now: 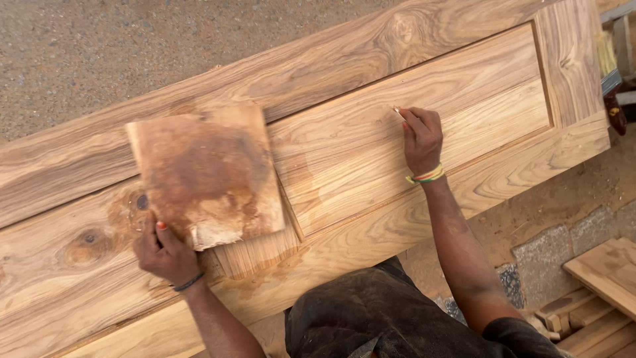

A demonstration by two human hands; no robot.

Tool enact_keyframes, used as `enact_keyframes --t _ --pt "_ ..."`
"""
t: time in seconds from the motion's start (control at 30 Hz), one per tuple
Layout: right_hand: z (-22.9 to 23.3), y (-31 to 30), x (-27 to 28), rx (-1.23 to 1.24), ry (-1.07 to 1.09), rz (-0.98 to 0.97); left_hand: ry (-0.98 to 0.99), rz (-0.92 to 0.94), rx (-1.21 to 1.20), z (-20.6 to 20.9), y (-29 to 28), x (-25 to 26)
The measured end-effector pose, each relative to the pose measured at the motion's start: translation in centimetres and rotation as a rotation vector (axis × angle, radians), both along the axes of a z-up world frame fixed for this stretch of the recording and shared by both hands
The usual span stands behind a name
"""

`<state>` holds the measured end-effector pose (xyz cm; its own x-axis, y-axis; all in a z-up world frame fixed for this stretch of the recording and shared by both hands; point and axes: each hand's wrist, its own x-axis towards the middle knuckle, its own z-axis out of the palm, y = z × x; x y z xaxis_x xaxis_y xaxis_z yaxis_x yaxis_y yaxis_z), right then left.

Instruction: The person sands a large wooden door panel using a sanding block. They move the block across the flat surfaces and along the raised panel edges, applying even pressure to smooth the wood grain.

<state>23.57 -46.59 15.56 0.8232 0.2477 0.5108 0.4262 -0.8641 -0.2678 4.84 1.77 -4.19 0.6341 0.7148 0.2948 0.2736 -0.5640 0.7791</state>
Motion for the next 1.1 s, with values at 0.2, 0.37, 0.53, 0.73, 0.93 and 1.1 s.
enact_keyframes --t 0.2,0.37,0.53,0.73,0.93,1.1 --pt "-2.5 2.6 -0.3 -0.415 -0.14 -0.012 -0.07 -0.069 -0.213 3.9 -3.7 2.3" --pt "-1.0 4.3 -6.2 -0.435 0.108 -0.045 -0.061 -0.07 -0.136 4.4 -4.0 2.2" --pt "1.6 0.7 -3.1 -0.668 0.427 -0.175 -0.121 -0.067 -0.17 4.7 -4.2 2.3" --pt "2.8 -1.7 5.6 -0.393 0.166 -0.175 -0.148 -0.08 -0.148 4.8 -3.7 2.6" --pt "-1.3 1.5 4.4 -0.485 0.231 -0.188 -0.13 -0.054 -0.133 3.7 -3.5 2.3" --pt "-1.3 5.9 0.5 -0.342 0.256 -0.055 -0.156 -0.051 -0.12 2.4 -3.7 2.3"
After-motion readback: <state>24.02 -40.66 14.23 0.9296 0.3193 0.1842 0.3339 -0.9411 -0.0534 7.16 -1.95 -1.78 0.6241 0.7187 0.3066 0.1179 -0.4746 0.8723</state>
